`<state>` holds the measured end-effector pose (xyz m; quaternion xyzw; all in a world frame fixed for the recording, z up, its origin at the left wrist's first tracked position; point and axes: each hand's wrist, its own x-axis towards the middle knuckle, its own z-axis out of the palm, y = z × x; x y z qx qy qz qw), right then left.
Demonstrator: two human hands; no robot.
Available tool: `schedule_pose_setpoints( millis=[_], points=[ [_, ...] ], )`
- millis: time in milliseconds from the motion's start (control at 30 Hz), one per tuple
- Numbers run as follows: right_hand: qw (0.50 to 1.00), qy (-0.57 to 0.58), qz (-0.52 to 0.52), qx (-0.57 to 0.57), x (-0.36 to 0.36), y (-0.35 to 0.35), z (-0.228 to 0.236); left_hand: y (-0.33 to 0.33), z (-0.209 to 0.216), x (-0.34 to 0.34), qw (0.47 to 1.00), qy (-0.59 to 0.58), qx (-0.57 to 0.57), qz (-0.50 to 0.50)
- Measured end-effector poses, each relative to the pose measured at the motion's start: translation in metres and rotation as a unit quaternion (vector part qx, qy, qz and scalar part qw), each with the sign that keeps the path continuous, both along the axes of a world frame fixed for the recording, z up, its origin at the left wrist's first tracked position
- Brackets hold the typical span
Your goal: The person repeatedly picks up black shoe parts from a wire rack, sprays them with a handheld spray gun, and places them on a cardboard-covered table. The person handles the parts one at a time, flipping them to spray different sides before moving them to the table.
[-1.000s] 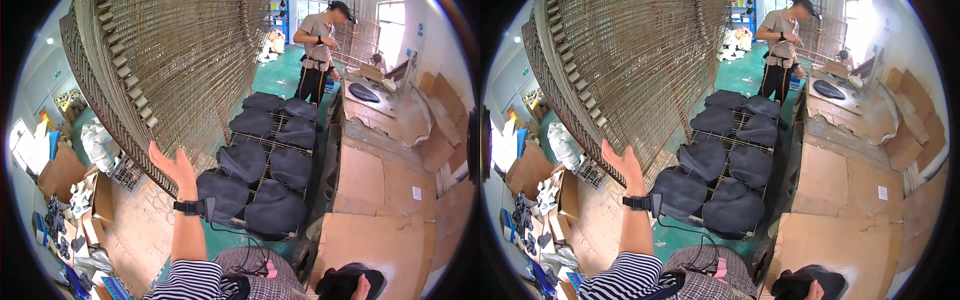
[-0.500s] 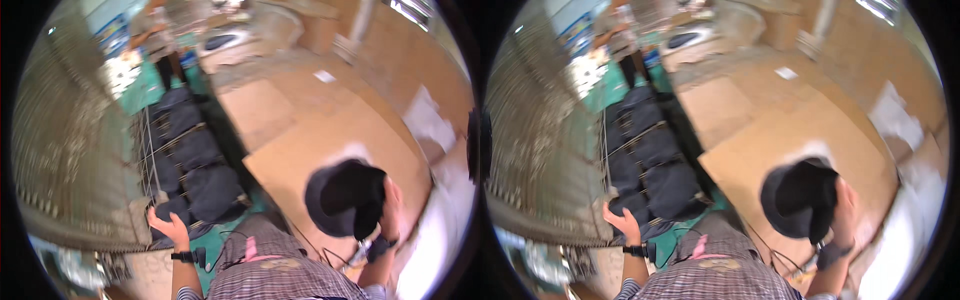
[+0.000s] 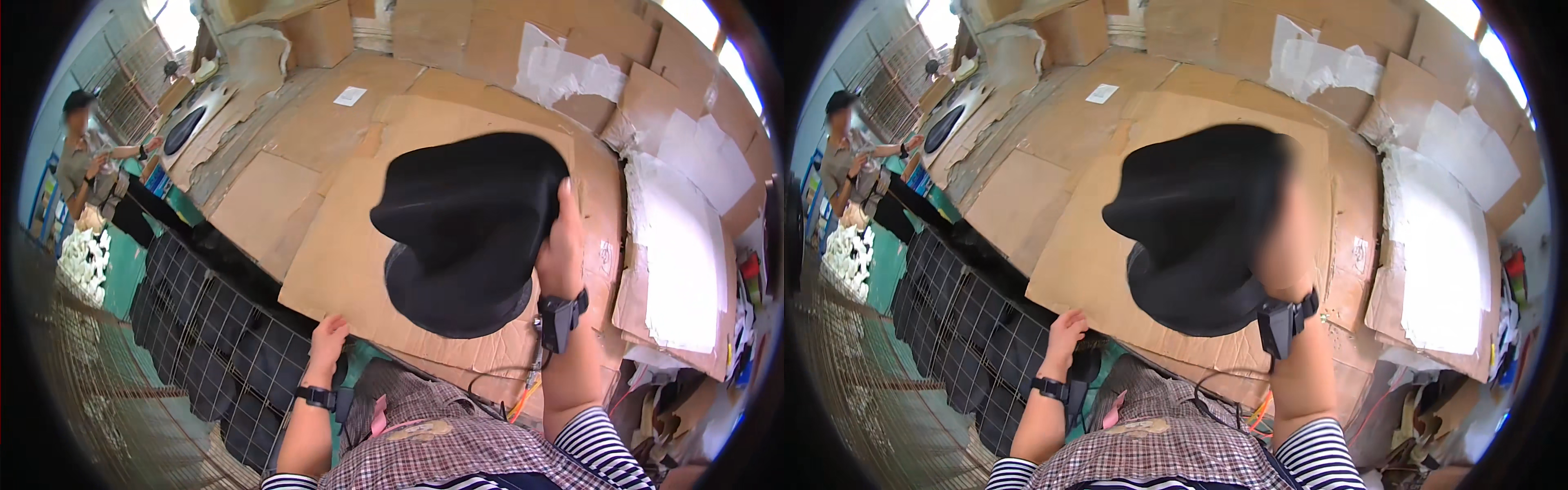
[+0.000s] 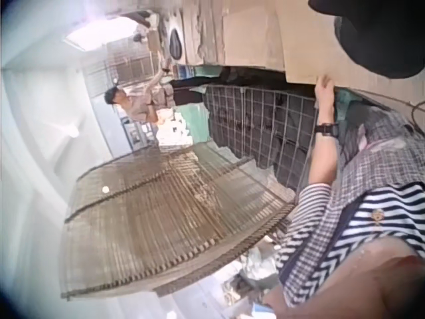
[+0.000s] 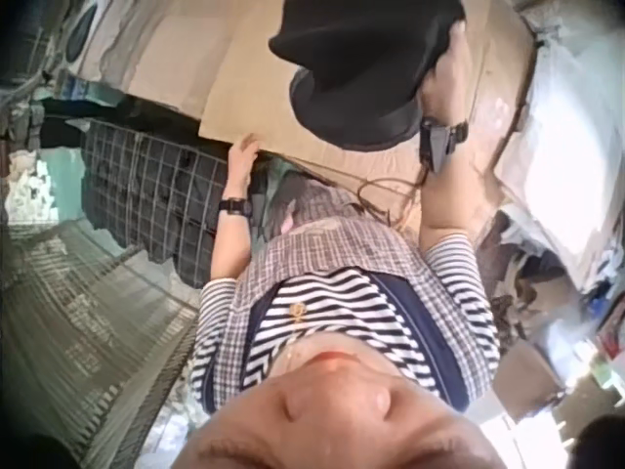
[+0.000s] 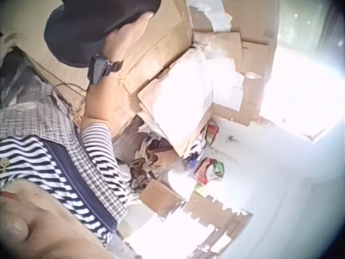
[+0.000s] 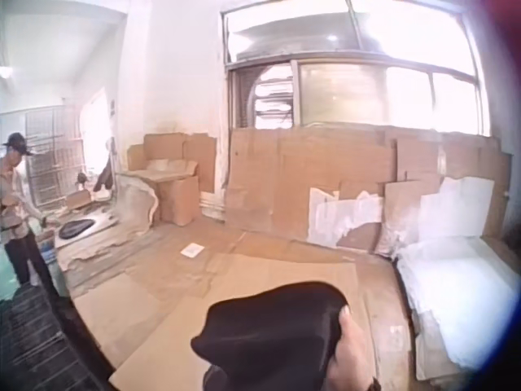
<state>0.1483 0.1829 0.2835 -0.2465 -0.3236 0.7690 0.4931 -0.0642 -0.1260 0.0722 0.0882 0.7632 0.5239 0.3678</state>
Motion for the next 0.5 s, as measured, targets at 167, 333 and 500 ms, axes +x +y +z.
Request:
schedule_pose_setpoints(
  millis=[167,333,500],
  points=[
    [0.975,-0.173,-0.037,-0.132,0.093,-0.019,-0.211,0.076,-0.026,0.023,0.977,-0.202,0.066,0.005],
    [0.924,-0.326,0.007,-0.199,0.142,-0.050,-0.349,0.119,-0.044,0.062,0.987,0.112,-0.104,-0.055],
    [0.876,-0.442,0.075,-0.180,0.138,-0.034,-0.288,0.157,-0.044,0.098,0.867,0.433,-0.104,-0.224]
  ],
)
